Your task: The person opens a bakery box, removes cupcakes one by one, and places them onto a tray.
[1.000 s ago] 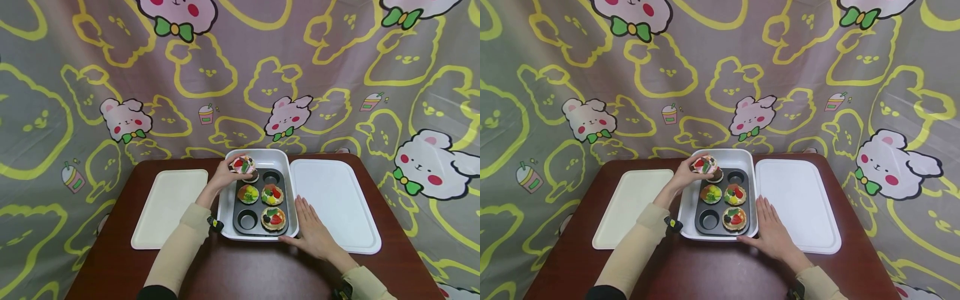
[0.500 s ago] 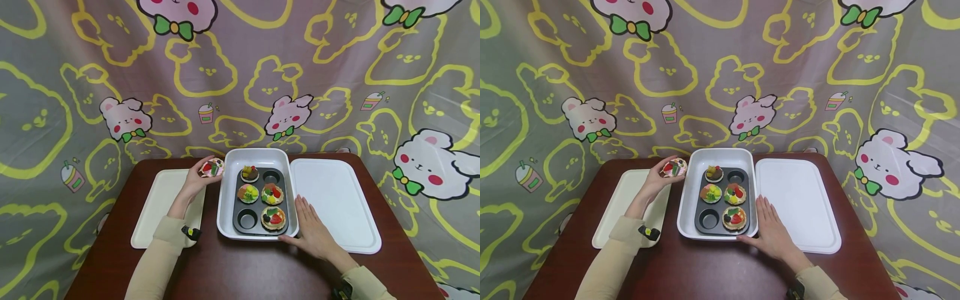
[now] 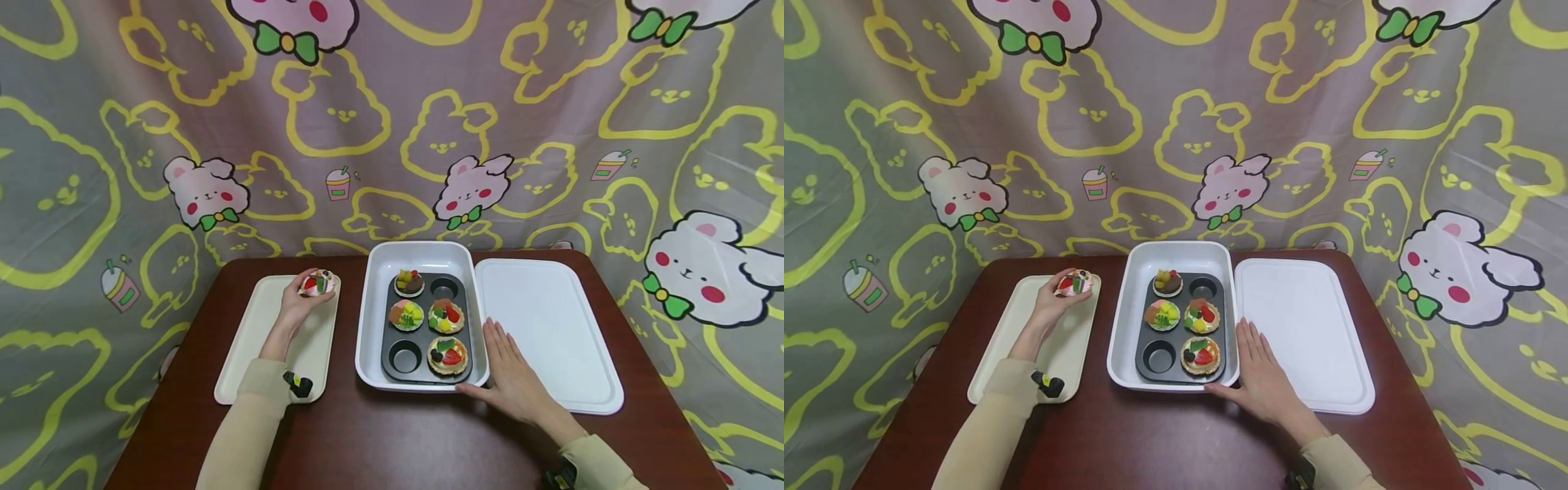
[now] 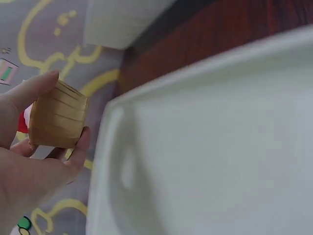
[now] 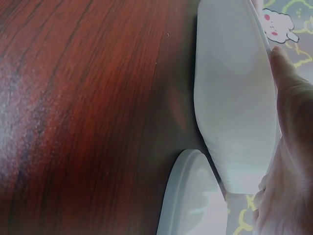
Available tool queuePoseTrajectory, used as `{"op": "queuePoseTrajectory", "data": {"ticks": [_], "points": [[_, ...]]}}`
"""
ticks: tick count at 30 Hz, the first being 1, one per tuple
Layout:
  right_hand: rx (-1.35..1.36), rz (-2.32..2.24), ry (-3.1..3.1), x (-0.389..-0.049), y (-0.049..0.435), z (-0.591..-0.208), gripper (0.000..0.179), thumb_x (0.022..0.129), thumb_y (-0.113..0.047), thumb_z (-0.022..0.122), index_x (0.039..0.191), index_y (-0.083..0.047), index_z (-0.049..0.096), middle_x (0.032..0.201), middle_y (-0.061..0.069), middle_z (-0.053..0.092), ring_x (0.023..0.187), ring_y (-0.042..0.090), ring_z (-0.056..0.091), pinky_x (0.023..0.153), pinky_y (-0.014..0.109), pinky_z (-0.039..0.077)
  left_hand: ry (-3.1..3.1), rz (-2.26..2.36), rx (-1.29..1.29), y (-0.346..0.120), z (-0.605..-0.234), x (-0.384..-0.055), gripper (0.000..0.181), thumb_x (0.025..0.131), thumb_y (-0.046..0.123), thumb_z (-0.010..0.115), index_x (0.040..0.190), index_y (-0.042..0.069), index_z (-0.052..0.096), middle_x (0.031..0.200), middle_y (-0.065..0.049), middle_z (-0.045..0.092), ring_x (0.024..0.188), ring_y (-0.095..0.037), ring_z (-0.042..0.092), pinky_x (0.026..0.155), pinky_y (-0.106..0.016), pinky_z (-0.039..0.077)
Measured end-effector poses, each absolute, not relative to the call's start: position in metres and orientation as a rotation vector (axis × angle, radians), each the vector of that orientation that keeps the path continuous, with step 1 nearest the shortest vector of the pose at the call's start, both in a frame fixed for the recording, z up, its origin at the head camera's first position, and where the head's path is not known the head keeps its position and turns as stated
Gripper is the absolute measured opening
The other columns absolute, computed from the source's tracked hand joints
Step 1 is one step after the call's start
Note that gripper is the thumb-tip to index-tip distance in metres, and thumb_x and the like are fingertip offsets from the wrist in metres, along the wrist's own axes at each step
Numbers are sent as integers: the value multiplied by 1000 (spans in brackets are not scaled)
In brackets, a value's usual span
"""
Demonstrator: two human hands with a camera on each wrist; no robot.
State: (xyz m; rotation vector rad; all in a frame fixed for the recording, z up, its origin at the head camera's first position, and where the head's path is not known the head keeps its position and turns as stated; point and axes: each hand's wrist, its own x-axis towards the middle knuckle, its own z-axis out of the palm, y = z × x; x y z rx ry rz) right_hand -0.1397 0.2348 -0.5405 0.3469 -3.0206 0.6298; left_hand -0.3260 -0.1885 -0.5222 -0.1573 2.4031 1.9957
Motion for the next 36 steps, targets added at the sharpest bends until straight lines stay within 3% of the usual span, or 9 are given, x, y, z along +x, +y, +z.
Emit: {"op": "queuePoseTrajectory", "data": {"ticks": [9, 13, 19, 29, 36], "points": [[358, 621, -3015, -140, 235, -541, 136, 85, -76, 78, 173, 7, 15, 180, 32, 21, 168, 51, 23, 135, 67, 23, 2438, 2026, -197, -191, -547, -341, 75, 89, -9, 81, 157, -2, 51, 164, -26, 47, 146, -33, 49, 95, -6, 41], [351, 626, -3022, -140, 235, -541, 137, 85, -76, 78, 173, 5, 14, 181, 31, 20, 168, 50, 22, 135, 67, 23, 2440, 2032, -196, -190, -553, -346, 73, 89, -9, 81, 155, -3, 51, 163, -26, 49, 148, -34, 49, 109, -16, 42], [352, 631, -3020, -140, 235, -542, 136, 85, -76, 78, 173, 5, 13, 181, 30, 20, 168, 50, 22, 135, 67, 23, 2452, 2010, -220, -188, -558, -350, 74, 89, -9, 81, 156, -4, 50, 164, -28, 48, 151, -37, 49, 128, -41, 42], [341, 644, -3025, -141, 235, -541, 137, 84, -75, 79, 174, 4, 12, 181, 30, 19, 168, 50, 22, 135, 67, 22, 2630, 1843, -182, -190, -561, -347, 77, 89, 1, 85, 157, -6, 49, 163, -32, 50, 153, -45, 48, 132, -52, 38], [354, 632, -3012, -140, 234, -541, 136, 85, -74, 79, 173, 5, 13, 181, 30, 19, 168, 50, 22, 135, 67, 23, 2856, 1516, -88, -194, -559, -345, 76, 94, 18, 84, 156, -7, 48, 151, -38, 53, 144, -52, 51, 126, -58, 40]]}}
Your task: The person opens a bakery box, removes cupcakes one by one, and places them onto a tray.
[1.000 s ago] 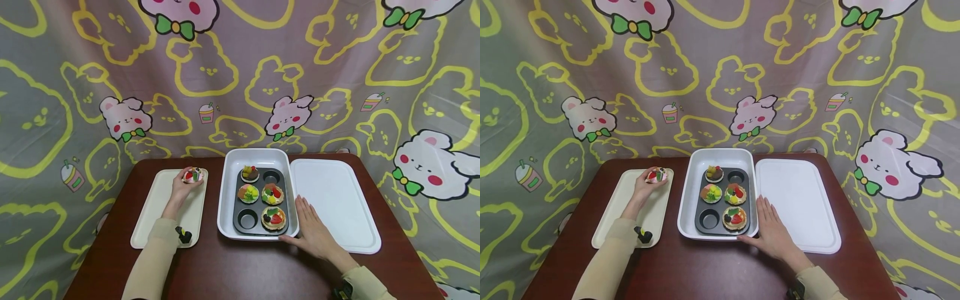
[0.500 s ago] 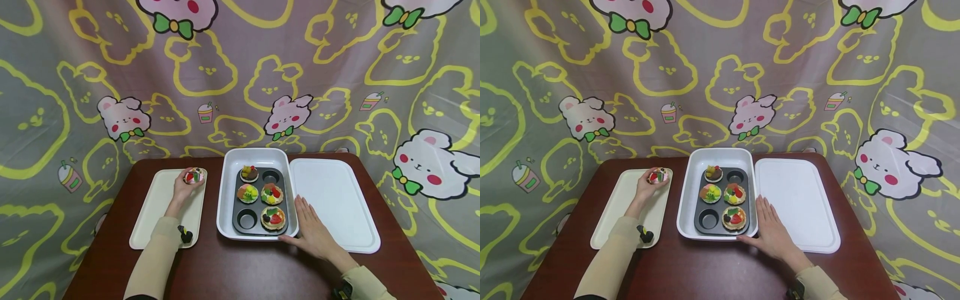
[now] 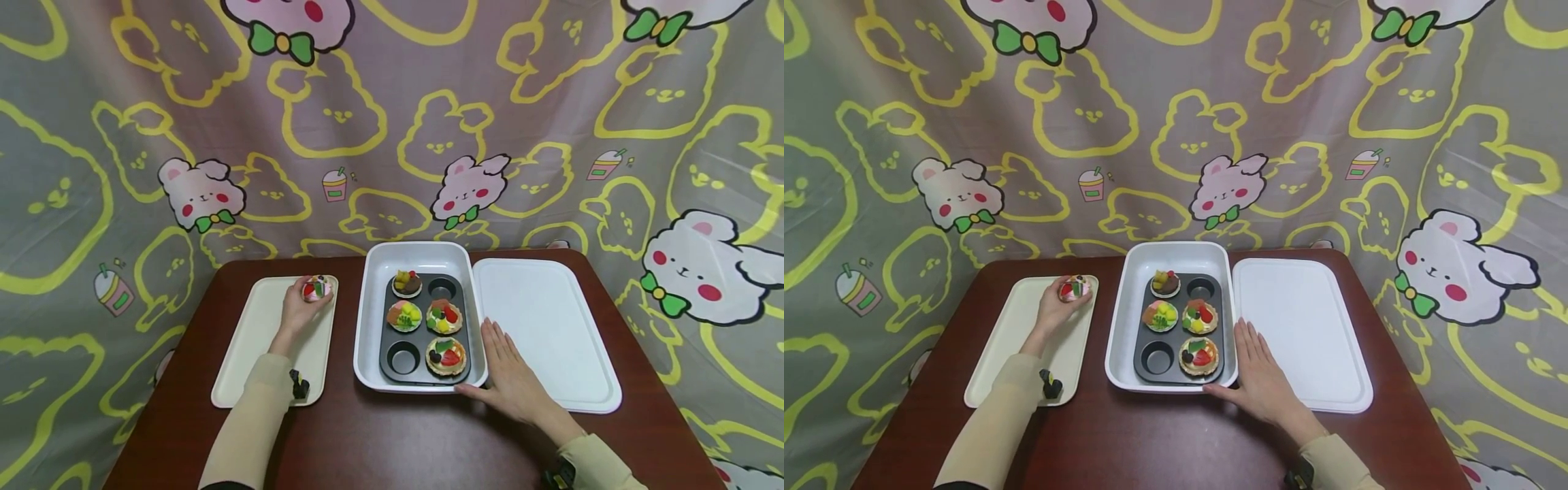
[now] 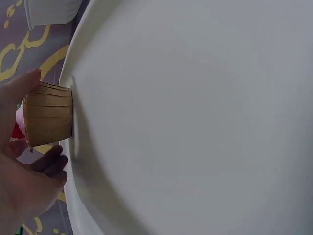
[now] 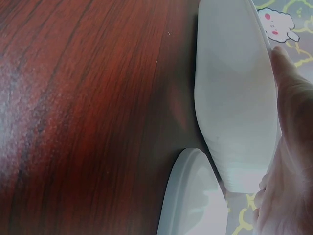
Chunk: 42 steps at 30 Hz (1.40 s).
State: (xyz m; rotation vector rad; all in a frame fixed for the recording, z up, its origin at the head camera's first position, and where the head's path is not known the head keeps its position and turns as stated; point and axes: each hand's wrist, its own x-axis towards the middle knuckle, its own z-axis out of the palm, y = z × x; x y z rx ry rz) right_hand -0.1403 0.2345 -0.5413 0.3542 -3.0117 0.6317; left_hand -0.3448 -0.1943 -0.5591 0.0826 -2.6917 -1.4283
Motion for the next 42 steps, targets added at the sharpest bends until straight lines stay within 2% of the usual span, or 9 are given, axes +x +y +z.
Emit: {"op": "queuePoseTrajectory", "data": {"ticks": [3, 8, 12, 16, 20, 28, 35, 42], "points": [[357, 636, -3007, -140, 234, -541, 135, 85, -74, 79, 173, 5, 13, 181, 30, 19, 168, 50, 22, 134, 68, 23, -2779, -1270, 57, -196, -556, -344, 77, 95, 28, 82, 156, -5, 48, 148, -37, 50, 141, -53, 48, 122, -62, 41], [358, 633, -3008, -140, 235, -542, 135, 85, -74, 79, 173, 5, 13, 181, 30, 19, 168, 50, 22, 135, 67, 23, -2884, -989, 4, -199, -553, -343, 79, 98, 42, 77, 157, -2, 49, 156, -36, 43, 150, -52, 41, 126, -63, 38], [357, 620, -3011, -140, 235, -543, 135, 86, -75, 77, 174, 4, 12, 182, 29, 18, 169, 50, 21, 135, 66, 23, -2948, -760, -52, -200, -550, -342, 83, 99, 50, 72, 158, -2, 48, 162, -38, 39, 158, -53, 33, 135, -62, 24], [363, 605, -3013, -141, 235, -544, 136, 86, -76, 76, 174, 4, 12, 182, 29, 17, 169, 49, 21, 135, 66, 23, -2972, -589, -125, -200, -542, -339, 87, 100, 56, 69, 159, -4, 46, 165, -39, 36, 164, -54, 24, 139, -63, 12], [363, 598, -3010, -141, 236, -544, 136, 86, -77, 76, 174, 4, 12, 182, 29, 18, 169, 49, 21, 135, 66, 23, -2931, -581, -227, -187, -528, -333, 86, 100, 55, 69, 159, -4, 48, 167, -38, 36, 165, -53, 23, 139, -64, 13], [366, 603, -3008, -140, 235, -542, 135, 86, -75, 78, 173, 6, 14, 181, 30, 19, 168, 50, 22, 135, 67, 24, -2892, -520, -561, -126, -495, -312, 76, 101, 53, 73, 156, 3, 57, 166, -31, 46, 164, -49, 32, 137, -63, 24], [371, 608, -3012, -140, 234, -539, 135, 86, -74, 78, 173, 6, 14, 181, 30, 18, 168, 50, 21, 135, 67, 24, -2907, -477, -817, -76, -477, -293, 75, 103, 58, 70, 157, 7, 58, 166, -27, 48, 164, -44, 36, 139, -57, 22], [380, 605, -3005, -140, 235, -540, 134, 86, -74, 78, 172, 7, 14, 181, 31, 19, 168, 51, 22, 134, 67, 24, -2929, -500, -1004, -35, -473, -282, 74, 102, 55, 73, 159, 10, 58, 167, -22, 48, 163, -41, 39, 138, -56, 26]]}}
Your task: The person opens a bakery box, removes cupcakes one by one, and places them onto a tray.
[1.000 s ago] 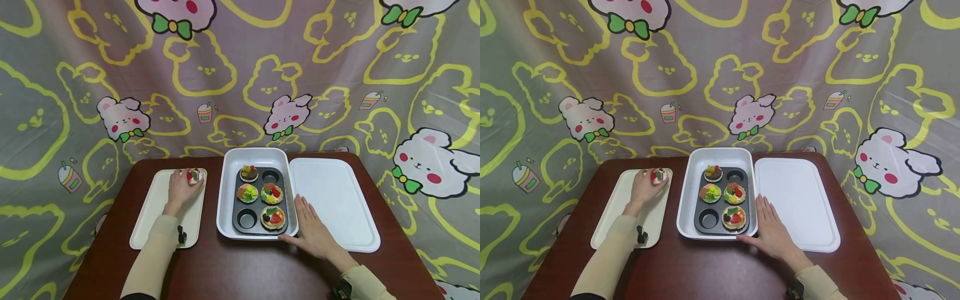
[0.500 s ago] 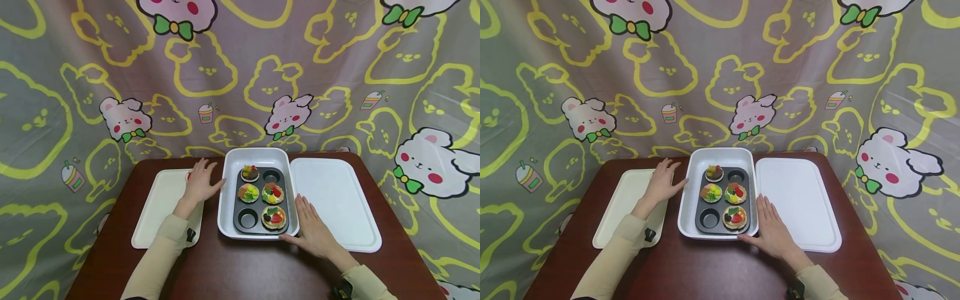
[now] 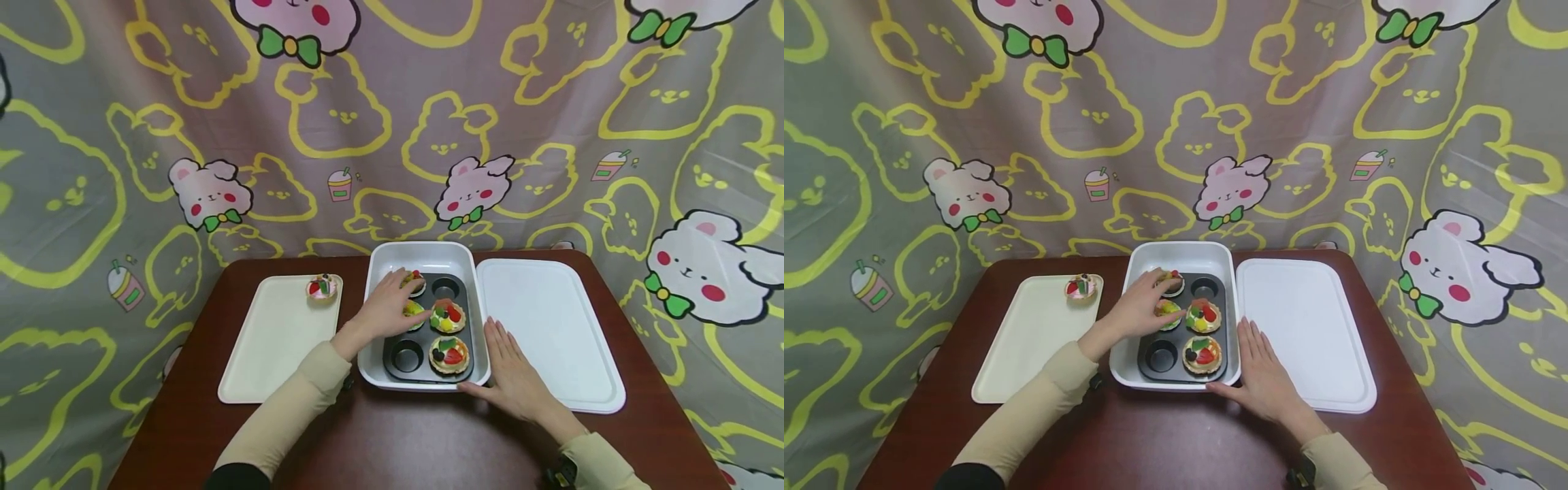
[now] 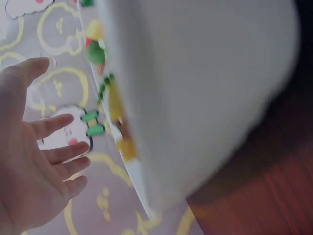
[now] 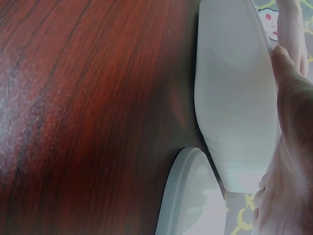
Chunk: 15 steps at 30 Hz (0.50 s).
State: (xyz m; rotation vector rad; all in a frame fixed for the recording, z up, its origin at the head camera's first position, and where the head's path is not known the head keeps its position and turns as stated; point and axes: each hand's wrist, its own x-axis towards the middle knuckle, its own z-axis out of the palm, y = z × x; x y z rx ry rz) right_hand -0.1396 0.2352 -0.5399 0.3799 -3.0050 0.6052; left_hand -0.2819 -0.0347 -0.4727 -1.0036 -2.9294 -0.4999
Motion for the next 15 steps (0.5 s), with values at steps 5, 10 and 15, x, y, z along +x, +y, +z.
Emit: {"op": "queuePoseTrajectory", "data": {"ticks": [5, 10, 15], "points": [[400, 593, -2985, -139, 235, -540, 133, 87, -72, 79, 171, 9, 16, 180, 32, 21, 167, 52, 24, 134, 67, 26, -2927, -457, -1156, -9, -475, -276, 72, 102, 53, 73, 158, 10, 58, 161, -20, 55, 156, -38, 48, 135, -53, 34], [398, 595, -3004, -139, 234, -541, 133, 87, -74, 77, 172, 9, 15, 180, 32, 21, 167, 52, 23, 134, 68, 25, -2953, -421, -1175, 3, -511, -284, 73, 101, 61, 72, 156, 15, 60, 150, -13, 65, 140, -29, 62, 120, -49, 52], [369, 588, -3013, -140, 234, -541, 133, 86, -75, 77, 172, 7, 16, 180, 31, 21, 167, 51, 23, 134, 67, 24, -2967, -541, -1118, 7, -546, -298, 80, 97, 69, 72, 158, 20, 56, 145, -6, 67, 132, -22, 66, 109, -44, 58]]}}
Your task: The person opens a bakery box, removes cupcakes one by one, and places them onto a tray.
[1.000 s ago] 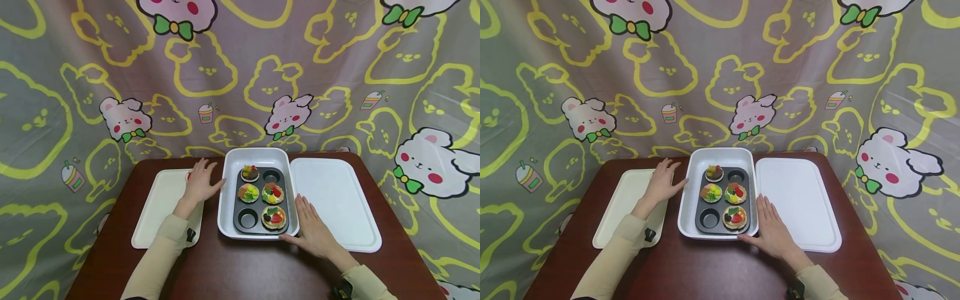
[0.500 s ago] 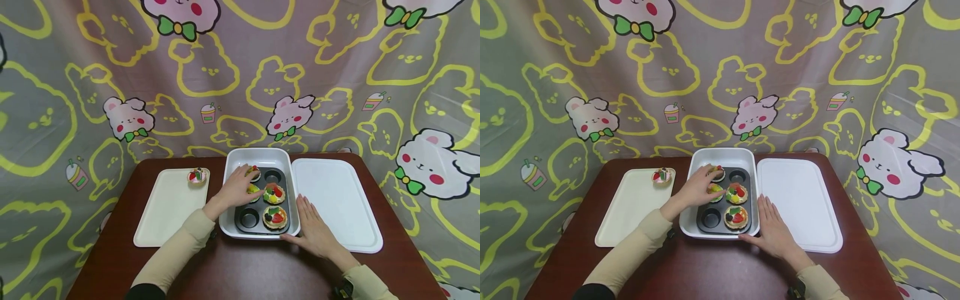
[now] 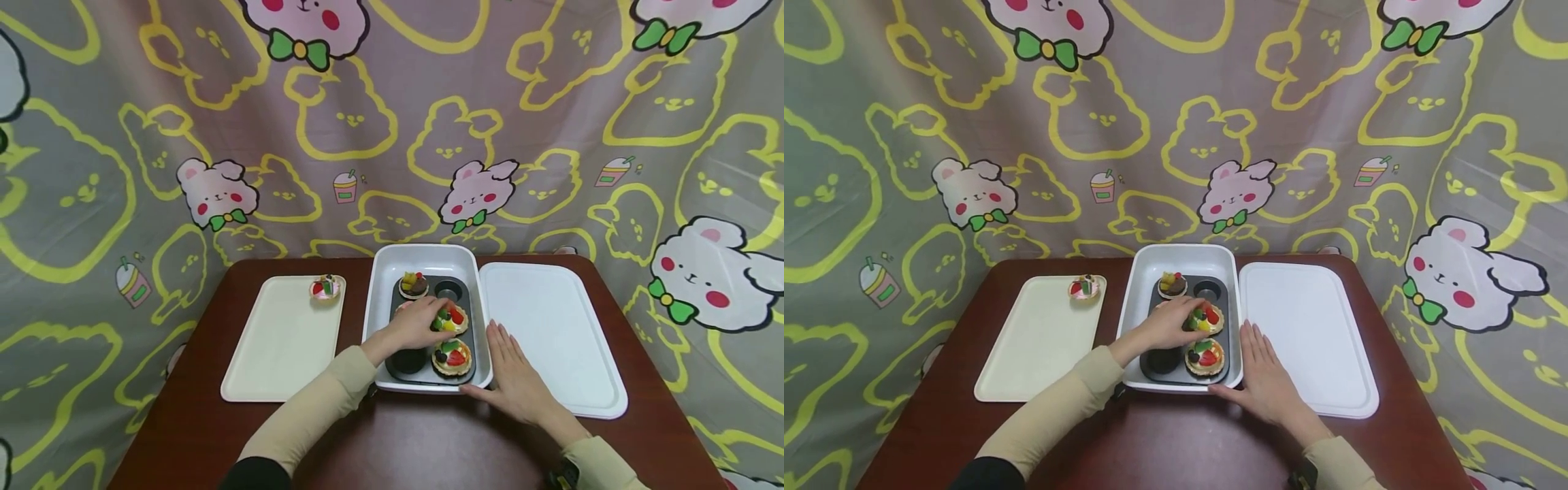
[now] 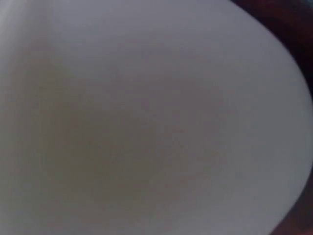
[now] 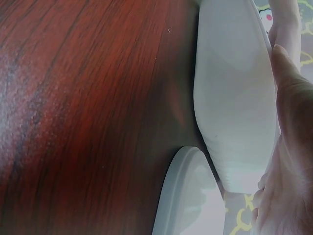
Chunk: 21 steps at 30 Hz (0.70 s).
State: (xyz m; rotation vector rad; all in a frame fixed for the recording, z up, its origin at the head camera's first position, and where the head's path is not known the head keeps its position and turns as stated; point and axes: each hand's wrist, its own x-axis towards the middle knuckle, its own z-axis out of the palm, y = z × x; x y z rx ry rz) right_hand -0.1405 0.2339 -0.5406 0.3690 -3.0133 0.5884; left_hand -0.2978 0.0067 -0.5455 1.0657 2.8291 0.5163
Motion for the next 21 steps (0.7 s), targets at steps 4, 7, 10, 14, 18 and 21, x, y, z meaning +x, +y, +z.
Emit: {"op": "queuePoseTrajectory", "data": {"ticks": [4, 7, 10, 14, 18, 21], "points": [[362, 592, -3010, -140, 234, -541, 134, 86, -74, 78, 172, 7, 16, 180, 31, 21, 168, 51, 23, 135, 67, 24, 2791, 518, 1069, 7, -524, -287, 78, 100, 50, 78, 160, 6, 53, 148, -13, 67, 137, -28, 65, 116, -44, 55], [372, 597, -3012, -141, 234, -540, 134, 86, -75, 77, 172, 8, 16, 180, 31, 20, 168, 51, 22, 134, 67, 24, 2756, 418, 1074, 4, -509, -280, 81, 102, 41, 79, 163, -1, 47, 155, -19, 63, 145, -32, 61, 122, -45, 51], [382, 606, -3012, -141, 234, -540, 134, 86, -75, 78, 172, 8, 16, 180, 32, 20, 167, 52, 22, 134, 68, 24, 2754, 344, 1097, -1, -525, -289, 92, 101, 50, 78, 168, 0, 40, 164, -20, 55, 155, -31, 52, 131, -44, 42], [372, 601, -3003, -141, 236, -539, 134, 86, -74, 78, 172, 8, 16, 180, 32, 21, 167, 52, 22, 134, 68, 24, 2764, 310, 1161, -1, -567, -321, 95, 98, 64, 75, 169, 8, 42, 165, -13, 55, 156, -28, 51, 132, -44, 40], [380, 600, -2997, -141, 237, -539, 134, 86, -74, 78, 171, 9, 17, 180, 32, 21, 167, 52, 23, 134, 68, 24, 2729, 256, 1095, 7, -551, -321, 87, 99, 59, 77, 165, 10, 49, 159, -9, 62, 146, -24, 60, 122, -45, 51], [390, 609, -3000, -141, 237, -539, 134, 86, -74, 79, 171, 9, 17, 180, 32, 21, 167, 52, 23, 134, 68, 24, 2688, 270, 1007, 12, -510, -302, 77, 99, 48, 81, 160, 8, 54, 152, -10, 67, 138, -22, 65, 116, -43, 55]]}}
